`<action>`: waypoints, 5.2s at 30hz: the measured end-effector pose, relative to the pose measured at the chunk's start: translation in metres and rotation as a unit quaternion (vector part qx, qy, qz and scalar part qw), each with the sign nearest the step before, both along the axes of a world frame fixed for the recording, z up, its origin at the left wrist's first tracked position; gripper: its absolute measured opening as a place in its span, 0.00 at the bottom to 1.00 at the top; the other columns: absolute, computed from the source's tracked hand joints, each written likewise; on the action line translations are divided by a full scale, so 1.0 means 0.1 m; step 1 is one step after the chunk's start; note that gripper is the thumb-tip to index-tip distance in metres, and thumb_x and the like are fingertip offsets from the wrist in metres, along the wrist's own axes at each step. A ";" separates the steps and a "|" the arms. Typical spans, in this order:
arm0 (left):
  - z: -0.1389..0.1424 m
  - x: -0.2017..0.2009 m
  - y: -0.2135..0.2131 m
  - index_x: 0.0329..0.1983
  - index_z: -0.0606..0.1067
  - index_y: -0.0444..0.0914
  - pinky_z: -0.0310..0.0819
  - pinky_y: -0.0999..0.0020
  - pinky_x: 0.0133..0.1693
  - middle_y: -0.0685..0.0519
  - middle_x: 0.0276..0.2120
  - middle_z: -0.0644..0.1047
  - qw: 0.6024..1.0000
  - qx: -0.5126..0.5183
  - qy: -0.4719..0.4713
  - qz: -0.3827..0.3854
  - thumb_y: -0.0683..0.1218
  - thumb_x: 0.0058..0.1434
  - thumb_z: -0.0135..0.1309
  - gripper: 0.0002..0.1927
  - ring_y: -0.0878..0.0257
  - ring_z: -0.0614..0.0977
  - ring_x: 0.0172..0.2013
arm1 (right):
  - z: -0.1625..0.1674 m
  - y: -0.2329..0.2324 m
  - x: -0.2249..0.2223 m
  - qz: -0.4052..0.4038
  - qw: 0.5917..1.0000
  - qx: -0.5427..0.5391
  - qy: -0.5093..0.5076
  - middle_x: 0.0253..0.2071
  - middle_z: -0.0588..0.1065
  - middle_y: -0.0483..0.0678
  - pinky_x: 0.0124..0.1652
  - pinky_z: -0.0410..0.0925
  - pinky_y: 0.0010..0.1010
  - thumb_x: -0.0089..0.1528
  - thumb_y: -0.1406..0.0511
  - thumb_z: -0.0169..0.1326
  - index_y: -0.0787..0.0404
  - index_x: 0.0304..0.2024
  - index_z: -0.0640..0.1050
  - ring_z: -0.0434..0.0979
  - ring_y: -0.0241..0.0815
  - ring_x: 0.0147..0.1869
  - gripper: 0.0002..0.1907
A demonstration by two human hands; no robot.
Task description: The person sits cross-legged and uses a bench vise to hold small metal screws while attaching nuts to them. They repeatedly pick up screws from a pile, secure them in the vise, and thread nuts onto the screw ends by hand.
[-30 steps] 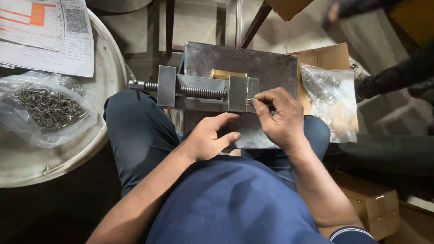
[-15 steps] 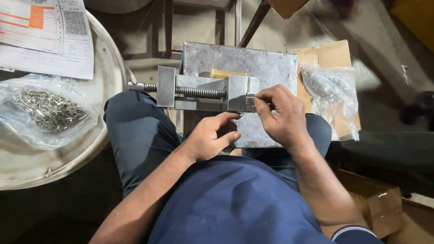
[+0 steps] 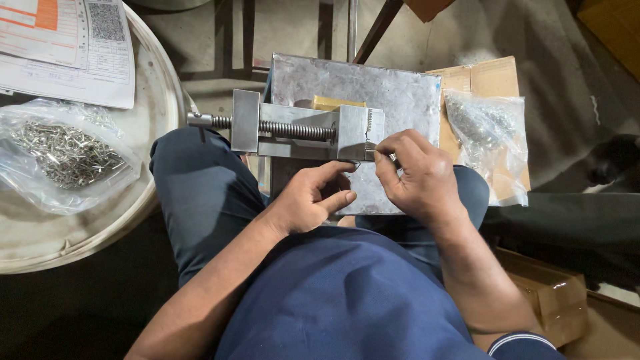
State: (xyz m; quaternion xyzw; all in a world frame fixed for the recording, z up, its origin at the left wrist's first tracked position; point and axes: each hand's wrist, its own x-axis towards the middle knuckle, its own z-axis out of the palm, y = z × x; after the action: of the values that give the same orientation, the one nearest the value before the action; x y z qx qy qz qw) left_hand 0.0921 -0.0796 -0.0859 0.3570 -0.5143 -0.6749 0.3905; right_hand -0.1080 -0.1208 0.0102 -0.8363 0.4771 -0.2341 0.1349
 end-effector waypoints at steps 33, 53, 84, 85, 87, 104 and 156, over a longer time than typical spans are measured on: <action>0.01 -0.12 0.07 0.44 0.77 0.31 0.76 0.67 0.37 0.48 0.33 0.80 0.970 -0.171 -0.084 0.149 0.41 0.66 0.57 0.08 0.62 0.81 0.33 | -0.93 0.27 -0.22 0.005 0.994 0.038 0.102 0.31 0.79 0.53 0.33 0.71 0.45 0.57 0.64 0.64 0.62 0.34 0.80 0.79 0.57 0.33 0.09; 0.07 -0.07 0.01 0.41 0.79 0.36 0.74 0.57 0.36 0.47 0.30 0.80 0.929 -0.296 -0.201 0.096 0.47 0.61 0.60 0.10 0.48 0.81 0.34 | -0.48 0.30 -0.22 0.046 0.992 0.004 -0.114 0.39 0.80 0.49 0.42 0.73 0.31 0.63 0.69 0.63 0.62 0.40 0.79 0.83 0.45 0.41 0.05; -0.03 0.00 -0.02 0.45 0.79 0.34 0.78 0.57 0.46 0.42 0.41 0.82 0.926 -0.307 -0.188 0.111 0.48 0.62 0.62 0.14 0.46 0.84 0.43 | -0.47 0.24 -0.27 -0.082 0.986 0.030 -0.142 0.36 0.78 0.51 0.36 0.71 0.34 0.65 0.70 0.61 0.62 0.44 0.80 0.80 0.47 0.35 0.05; -0.05 -0.01 -0.02 0.45 0.79 0.34 0.78 0.57 0.45 0.42 0.41 0.82 0.929 -0.301 -0.187 0.105 0.48 0.62 0.62 0.14 0.46 0.84 0.43 | -0.56 0.28 -0.30 -0.073 0.991 0.025 -0.106 0.36 0.78 0.52 0.37 0.72 0.35 0.63 0.70 0.59 0.63 0.43 0.80 0.80 0.50 0.36 0.06; -0.09 -0.02 -0.01 0.45 0.79 0.35 0.78 0.57 0.45 0.43 0.40 0.82 0.932 -0.295 -0.187 0.093 0.48 0.62 0.62 0.14 0.45 0.84 0.43 | -0.72 0.33 -0.37 -0.055 0.998 0.011 -0.038 0.36 0.76 0.55 0.39 0.73 0.38 0.59 0.70 0.56 0.64 0.42 0.79 0.79 0.55 0.39 0.09; 0.00 -0.15 -0.01 0.43 0.78 0.33 0.76 0.58 0.39 0.45 0.34 0.80 0.923 -0.300 -0.230 0.073 0.47 0.62 0.62 0.12 0.48 0.82 0.37 | -1.04 0.16 -0.40 -0.100 0.994 0.042 0.021 0.31 0.78 0.57 0.34 0.70 0.49 0.61 0.65 0.57 0.61 0.46 0.82 0.79 0.61 0.35 0.12; -0.03 0.01 -0.05 0.57 0.74 0.34 0.76 0.58 0.36 0.45 0.31 0.79 0.933 -0.291 -0.192 0.091 0.49 0.61 0.63 0.25 0.49 0.82 0.33 | -0.04 -0.04 0.03 0.023 0.999 -0.006 -0.038 0.37 0.79 0.52 0.37 0.73 0.31 0.63 0.72 0.62 0.65 0.40 0.80 0.82 0.45 0.37 0.04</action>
State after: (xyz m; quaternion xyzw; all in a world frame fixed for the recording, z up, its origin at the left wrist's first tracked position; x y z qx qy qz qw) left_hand 0.0934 -0.0845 -0.0890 0.3956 -0.7185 -0.3763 0.4308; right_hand -0.1048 -0.1246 0.0057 -0.8384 0.4509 -0.2655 0.1529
